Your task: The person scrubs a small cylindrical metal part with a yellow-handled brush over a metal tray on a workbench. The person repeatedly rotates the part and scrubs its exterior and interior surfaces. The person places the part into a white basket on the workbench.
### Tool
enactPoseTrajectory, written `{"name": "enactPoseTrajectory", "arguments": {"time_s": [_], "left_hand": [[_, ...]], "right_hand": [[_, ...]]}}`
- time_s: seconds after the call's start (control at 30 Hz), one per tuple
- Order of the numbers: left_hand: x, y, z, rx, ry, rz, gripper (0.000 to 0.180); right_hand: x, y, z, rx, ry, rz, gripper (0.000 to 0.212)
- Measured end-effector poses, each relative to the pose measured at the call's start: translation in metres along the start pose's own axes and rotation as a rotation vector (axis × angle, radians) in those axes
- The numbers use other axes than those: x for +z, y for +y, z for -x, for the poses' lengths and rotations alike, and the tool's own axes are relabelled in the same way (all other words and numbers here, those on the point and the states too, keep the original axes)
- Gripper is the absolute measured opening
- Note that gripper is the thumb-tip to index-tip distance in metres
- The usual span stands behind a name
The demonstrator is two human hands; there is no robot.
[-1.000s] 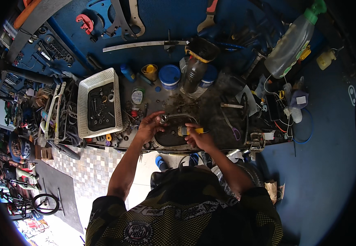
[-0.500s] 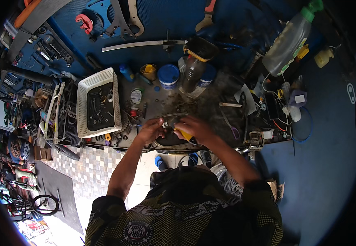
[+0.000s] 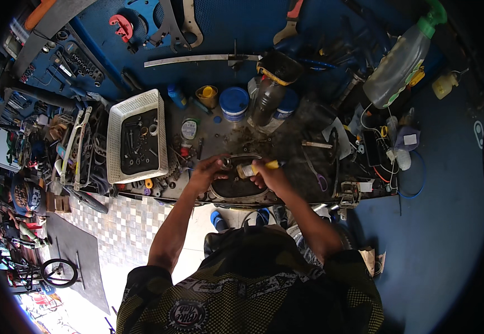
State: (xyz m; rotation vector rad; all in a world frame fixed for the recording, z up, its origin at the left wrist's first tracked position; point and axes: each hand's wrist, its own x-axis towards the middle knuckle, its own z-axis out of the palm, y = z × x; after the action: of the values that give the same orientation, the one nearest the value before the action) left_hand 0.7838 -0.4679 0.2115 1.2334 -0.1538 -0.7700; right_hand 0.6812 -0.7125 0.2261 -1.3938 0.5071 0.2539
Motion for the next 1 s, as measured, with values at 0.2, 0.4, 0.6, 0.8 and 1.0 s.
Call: {"name": "enactPoseTrajectory", "arguments": {"time_s": [0.2, 0.4, 0.6, 0.8, 1.0], "left_hand": [[0.0, -0.004, 0.003, -0.077, 0.026, 0.21, 0.051], [0.024, -0.013, 0.005, -0.032, -0.018, 0.137, 0.041], [0.021, -0.009, 0.013, -0.063, 0.05, 0.002, 0.042], [0.028, -0.014, 0.008, 0.037, 0.052, -0.114, 0.042], [0.025, -0.01, 0.006, 0.036, 0.065, -0.142, 0.041]], "right_hand": [[-0.01, 0.01, 0.024, -0.565, 0.1, 0.621, 0.028], [0.016, -0.013, 0.011, -0.339, 0.011, 0.015, 0.027], [0.017, -0.014, 0.018, -0.479, 0.057, 0.088, 0.019], [0.026, -0.011, 0.024, -0.659, 0.082, 0.278, 0.021], [0.019, -0.009, 0.024, -0.63, 0.179, 0.307, 0.022]]}}
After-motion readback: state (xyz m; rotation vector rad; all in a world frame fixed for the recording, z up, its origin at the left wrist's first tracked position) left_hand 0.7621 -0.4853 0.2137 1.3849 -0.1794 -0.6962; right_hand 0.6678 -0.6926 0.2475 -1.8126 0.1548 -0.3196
